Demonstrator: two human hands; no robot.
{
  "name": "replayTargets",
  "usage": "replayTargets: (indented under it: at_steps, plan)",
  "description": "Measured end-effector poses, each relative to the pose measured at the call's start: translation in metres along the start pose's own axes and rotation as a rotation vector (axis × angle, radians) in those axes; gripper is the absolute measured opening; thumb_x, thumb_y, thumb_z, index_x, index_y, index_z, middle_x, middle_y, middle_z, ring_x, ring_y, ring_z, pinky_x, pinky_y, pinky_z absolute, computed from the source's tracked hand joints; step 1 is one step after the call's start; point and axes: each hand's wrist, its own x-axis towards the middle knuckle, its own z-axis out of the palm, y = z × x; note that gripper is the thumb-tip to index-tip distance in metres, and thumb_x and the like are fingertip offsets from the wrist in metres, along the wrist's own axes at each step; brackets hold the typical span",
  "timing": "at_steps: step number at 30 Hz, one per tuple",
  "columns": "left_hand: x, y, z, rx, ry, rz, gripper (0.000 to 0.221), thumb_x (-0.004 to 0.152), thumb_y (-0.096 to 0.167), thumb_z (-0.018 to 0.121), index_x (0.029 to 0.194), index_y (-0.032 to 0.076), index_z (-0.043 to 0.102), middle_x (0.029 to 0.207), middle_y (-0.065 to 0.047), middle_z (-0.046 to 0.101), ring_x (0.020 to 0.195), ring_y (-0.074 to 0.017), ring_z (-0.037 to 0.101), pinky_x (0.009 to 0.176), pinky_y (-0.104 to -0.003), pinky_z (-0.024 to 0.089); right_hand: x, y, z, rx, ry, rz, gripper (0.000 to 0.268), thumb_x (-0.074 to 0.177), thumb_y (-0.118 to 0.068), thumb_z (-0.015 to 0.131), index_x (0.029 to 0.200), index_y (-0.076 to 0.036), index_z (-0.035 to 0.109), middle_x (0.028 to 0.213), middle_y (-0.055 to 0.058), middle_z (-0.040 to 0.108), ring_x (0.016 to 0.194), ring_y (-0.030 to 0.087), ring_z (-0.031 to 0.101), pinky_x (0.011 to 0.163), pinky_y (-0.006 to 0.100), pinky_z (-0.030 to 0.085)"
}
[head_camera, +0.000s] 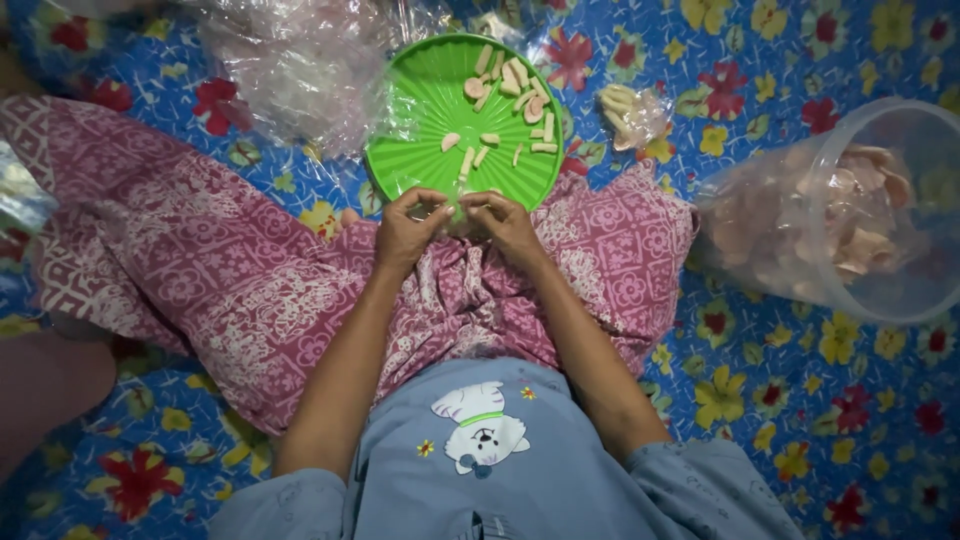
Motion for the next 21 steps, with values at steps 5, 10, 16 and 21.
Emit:
replayTargets:
  at_steps: [5, 10, 16, 21]
  plan:
    - [-0.004, 0.002, 0.002, 0.015, 0.024, 0.003, 0.018, 0.075, 0.011, 0.076, 0.091, 0.012, 0.068, 0.080, -0.005, 0.066, 0.071, -0.0096, 0.062, 0.065, -0.024, 0.053, -0.005, -0.001, 0.002, 0.026, 0.024, 0.033, 0.017, 0.085, -0.006, 0.062, 0.101, -0.006, 0.068, 0.086, 0.002, 0.060, 0.074, 0.008, 0.057, 0.067, 0.023, 0.051]
    - [-0.002, -0.010, 0.003, 0.098, 0.006, 0.076, 0.019, 0.073, 0.010, 0.079, 0.088, 0.013, 0.068, 0.077, -0.003, 0.067, 0.072, -0.0111, 0.063, 0.065, -0.026, 0.052, 0.001, 0.013, -0.001, 0.021, 0.019, 0.048, 0.023, 0.078, -0.007, 0.073, 0.101, -0.004, 0.068, 0.088, 0.005, 0.063, 0.072, 0.010, 0.061, 0.066, 0.024, 0.054]
    - [0.002, -0.021, 0.005, 0.147, -0.002, 0.108, 0.016, 0.072, 0.011, 0.077, 0.084, 0.016, 0.068, 0.075, 0.000, 0.067, 0.074, -0.0092, 0.062, 0.073, -0.023, 0.050, 0.003, 0.025, -0.005, 0.048, -0.013, 0.120, 0.029, 0.075, -0.005, 0.077, 0.102, -0.005, 0.066, 0.083, 0.003, 0.064, 0.072, 0.010, 0.064, 0.063, 0.023, 0.056]
    - [-0.002, -0.010, 0.008, 0.134, 0.000, 0.097, 0.015, 0.072, 0.013, 0.078, 0.084, 0.016, 0.068, 0.077, 0.000, 0.067, 0.077, -0.0100, 0.063, 0.075, -0.025, 0.049, 0.006, 0.045, -0.008, -0.123, 0.030, 0.029, 0.023, 0.075, -0.008, 0.078, 0.096, -0.009, 0.068, 0.082, 0.004, 0.067, 0.073, 0.008, 0.062, 0.064, 0.024, 0.054]
